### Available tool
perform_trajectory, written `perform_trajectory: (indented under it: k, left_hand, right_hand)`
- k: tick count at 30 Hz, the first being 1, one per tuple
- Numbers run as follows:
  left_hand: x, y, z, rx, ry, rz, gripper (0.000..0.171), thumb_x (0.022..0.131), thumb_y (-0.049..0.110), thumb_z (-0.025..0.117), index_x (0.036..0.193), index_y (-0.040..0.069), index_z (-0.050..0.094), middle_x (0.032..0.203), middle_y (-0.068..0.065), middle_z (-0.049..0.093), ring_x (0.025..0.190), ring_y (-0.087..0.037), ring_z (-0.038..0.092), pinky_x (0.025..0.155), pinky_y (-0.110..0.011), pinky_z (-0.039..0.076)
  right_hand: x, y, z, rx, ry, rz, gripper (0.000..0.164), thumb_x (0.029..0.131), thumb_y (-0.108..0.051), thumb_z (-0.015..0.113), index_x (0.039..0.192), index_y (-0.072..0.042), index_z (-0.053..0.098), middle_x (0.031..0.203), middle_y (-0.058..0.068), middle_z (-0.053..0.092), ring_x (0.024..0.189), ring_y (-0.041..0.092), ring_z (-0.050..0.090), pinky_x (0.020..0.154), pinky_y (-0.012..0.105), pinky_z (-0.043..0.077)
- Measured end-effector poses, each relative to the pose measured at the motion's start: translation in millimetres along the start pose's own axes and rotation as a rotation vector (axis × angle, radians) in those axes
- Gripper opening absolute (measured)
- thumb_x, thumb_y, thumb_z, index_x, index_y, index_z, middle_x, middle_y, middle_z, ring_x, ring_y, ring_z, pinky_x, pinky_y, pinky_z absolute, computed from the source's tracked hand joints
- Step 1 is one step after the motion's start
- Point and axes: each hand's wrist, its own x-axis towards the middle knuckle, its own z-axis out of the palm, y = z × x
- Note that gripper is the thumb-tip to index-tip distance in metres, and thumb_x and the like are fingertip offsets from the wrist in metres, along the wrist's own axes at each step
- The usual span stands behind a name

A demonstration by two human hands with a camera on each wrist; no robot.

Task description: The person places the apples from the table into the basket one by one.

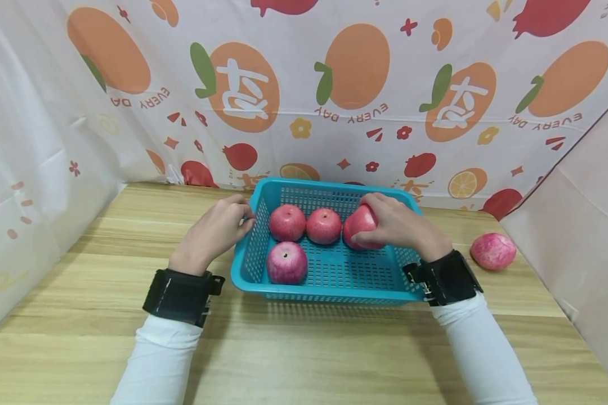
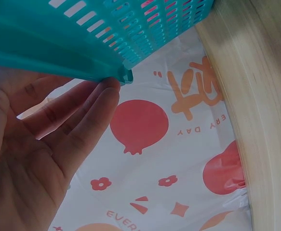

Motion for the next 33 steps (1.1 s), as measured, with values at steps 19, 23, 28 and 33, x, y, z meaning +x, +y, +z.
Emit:
perform_trajectory:
  k: [19, 23, 28, 33]
  left_hand:
    - [-1.0, 0.9, -0.6, -0.006, 0.001, 0.004, 0.011, 0.079, 0.006, 0.066, 0.086, -0.002, 0.067, 0.086, -0.013, 0.056, 0.076, -0.022, 0.053, 0.067, -0.038, 0.055]
    - [-0.7, 0.8, -0.2, -0.006, 0.0, 0.005, 0.011, 0.079, 0.006, 0.066, 0.086, -0.002, 0.067, 0.085, -0.012, 0.056, 0.075, -0.021, 0.053, 0.066, -0.037, 0.055]
    - [-0.7, 0.6, -0.8, -0.014, -0.003, -0.01, 0.011, 0.079, 0.006, 0.066, 0.087, -0.002, 0.066, 0.086, -0.012, 0.056, 0.075, -0.021, 0.053, 0.065, -0.037, 0.055]
    - [-0.7, 0.5, -1.0, -0.01, -0.007, -0.008, 0.011, 0.079, 0.006, 0.066, 0.087, -0.002, 0.066, 0.086, -0.012, 0.056, 0.076, -0.022, 0.054, 0.067, -0.038, 0.055]
  right_hand:
    - [1.3, -6.6, 8.2, -0.008, -0.019, -0.011, 0.065, 0.069, -0.048, 0.07, 0.118, -0.013, 0.045, 0.114, 0.007, 0.048, 0.101, 0.024, 0.041, 0.067, 0.039, 0.053]
    - [1.7, -6.1, 9.9, -0.012, -0.014, -0.011, 0.065, 0.068, -0.049, 0.07, 0.117, -0.014, 0.046, 0.114, 0.007, 0.048, 0.101, 0.024, 0.041, 0.066, 0.038, 0.054]
    - [3.3, -7.0, 9.4, -0.019, -0.008, -0.019, 0.066, 0.069, -0.05, 0.07, 0.118, -0.013, 0.046, 0.115, 0.007, 0.047, 0.101, 0.024, 0.041, 0.066, 0.038, 0.053]
    - [4.6, -8.0, 10.7, -0.023, -0.019, -0.025, 0.064, 0.07, -0.05, 0.069, 0.118, -0.014, 0.046, 0.115, 0.006, 0.047, 0.1, 0.024, 0.041, 0.066, 0.038, 0.053]
